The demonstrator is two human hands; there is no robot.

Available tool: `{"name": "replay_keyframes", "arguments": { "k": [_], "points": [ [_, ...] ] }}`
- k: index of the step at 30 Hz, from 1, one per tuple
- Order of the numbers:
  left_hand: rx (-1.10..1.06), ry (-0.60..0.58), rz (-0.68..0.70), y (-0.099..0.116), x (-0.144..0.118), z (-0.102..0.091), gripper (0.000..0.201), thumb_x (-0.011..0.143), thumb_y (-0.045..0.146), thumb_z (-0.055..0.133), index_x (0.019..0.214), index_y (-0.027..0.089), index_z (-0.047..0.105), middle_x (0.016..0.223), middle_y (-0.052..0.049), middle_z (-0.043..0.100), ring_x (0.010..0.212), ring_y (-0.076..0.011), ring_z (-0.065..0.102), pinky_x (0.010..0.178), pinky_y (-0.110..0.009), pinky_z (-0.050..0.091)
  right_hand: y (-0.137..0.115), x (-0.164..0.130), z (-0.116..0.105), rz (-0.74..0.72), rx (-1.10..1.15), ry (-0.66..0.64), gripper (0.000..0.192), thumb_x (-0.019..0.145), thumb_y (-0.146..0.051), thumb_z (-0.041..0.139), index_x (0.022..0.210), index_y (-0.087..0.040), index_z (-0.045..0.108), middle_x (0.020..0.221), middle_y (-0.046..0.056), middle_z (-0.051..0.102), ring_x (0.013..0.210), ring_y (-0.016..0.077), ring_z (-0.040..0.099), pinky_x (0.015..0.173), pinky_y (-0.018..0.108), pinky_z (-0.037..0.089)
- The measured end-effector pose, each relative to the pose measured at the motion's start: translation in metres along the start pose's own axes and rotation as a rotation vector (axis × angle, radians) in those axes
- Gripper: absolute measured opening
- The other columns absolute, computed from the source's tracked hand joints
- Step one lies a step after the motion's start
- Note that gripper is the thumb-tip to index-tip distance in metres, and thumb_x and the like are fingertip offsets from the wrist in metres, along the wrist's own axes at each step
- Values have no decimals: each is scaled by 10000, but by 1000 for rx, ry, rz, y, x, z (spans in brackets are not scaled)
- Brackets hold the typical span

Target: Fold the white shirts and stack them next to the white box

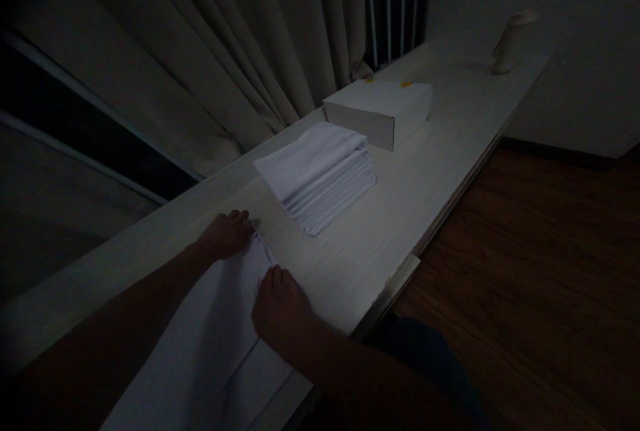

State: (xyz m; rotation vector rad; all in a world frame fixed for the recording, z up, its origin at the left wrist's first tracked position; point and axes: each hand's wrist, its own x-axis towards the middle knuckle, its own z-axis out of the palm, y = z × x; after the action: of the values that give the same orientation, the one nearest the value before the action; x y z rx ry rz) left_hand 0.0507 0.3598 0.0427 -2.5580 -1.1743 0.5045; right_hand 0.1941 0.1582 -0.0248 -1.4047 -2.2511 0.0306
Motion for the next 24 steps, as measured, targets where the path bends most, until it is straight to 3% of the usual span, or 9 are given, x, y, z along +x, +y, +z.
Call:
{"name": "replay_keyframes", "arguments": {
  "k": [2, 6, 10, 13, 16, 18, 24],
  "points": [
    [-30, 5, -17, -5, 1, 3, 293, 855, 343, 443, 874, 198, 696, 1253, -163, 536, 1171, -323, 456, 943, -466, 349, -1, 1, -1, 10, 12, -21, 360, 874, -155, 507, 1168, 34, 594, 1273, 324, 534, 1179, 335, 542, 1019, 509, 404],
    [-273, 1, -200, -16, 10, 13, 295, 801, 424, 507, 786, 200, 698, 1196, -164, 584, 1182, -354, 468, 971, -522, 335, -1, 0, -4, 8, -18, -19, 392, 881, -188, 497, 1196, 27, 584, 1278, 311, 537, 1200, 357, 518, 1013, 536, 396],
    [-452, -42, -264, -26, 22, 22, 217, 723, 385, 580, 781, 221, 709, 989, -113, 682, 988, -291, 610, 863, -423, 456, 0, -1, -6, 16, -31, -15, 404, 896, -183, 455, 1220, 29, 571, 1287, 298, 535, 1221, 363, 493, 1004, 533, 396],
    [-594, -32, -281, -37, 25, 26, 314, 687, 369, 602, 953, 235, 702, 1016, -55, 705, 900, -219, 654, 814, -324, 499, 2, -1, -6, 33, -28, -13, 420, 896, -168, 449, 1244, 48, 544, 1303, 305, 518, 1231, 358, 483, 1006, 522, 395],
    [-693, 24, -317, -47, 22, 29, 521, 694, 372, 568, 1178, 184, 613, 1146, -69, 679, 941, -194, 658, 800, -282, 515, 3, -1, -3, 20, -25, -23, 416, 890, -166, 463, 1244, 37, 546, 1310, 305, 512, 1230, 358, 483, 1002, 525, 395],
    [-730, 41, -345, -51, 20, 31, 552, 693, 362, 553, 1203, 155, 594, 1129, -82, 687, 943, -192, 662, 784, -271, 520, 3, -1, -1, 18, -26, -31, 402, 889, -167, 467, 1225, 33, 561, 1301, 307, 518, 1226, 361, 486, 1001, 526, 393],
    [-756, 14, -425, -43, 26, 39, 204, 701, 378, 626, 765, 198, 695, 744, -14, 706, 798, -215, 673, 732, -279, 506, 3, -1, -3, 7, -56, -20, 435, 896, -208, 470, 1257, 22, 546, 1307, 291, 519, 1221, 372, 476, 1022, 552, 358]
  ]
}}
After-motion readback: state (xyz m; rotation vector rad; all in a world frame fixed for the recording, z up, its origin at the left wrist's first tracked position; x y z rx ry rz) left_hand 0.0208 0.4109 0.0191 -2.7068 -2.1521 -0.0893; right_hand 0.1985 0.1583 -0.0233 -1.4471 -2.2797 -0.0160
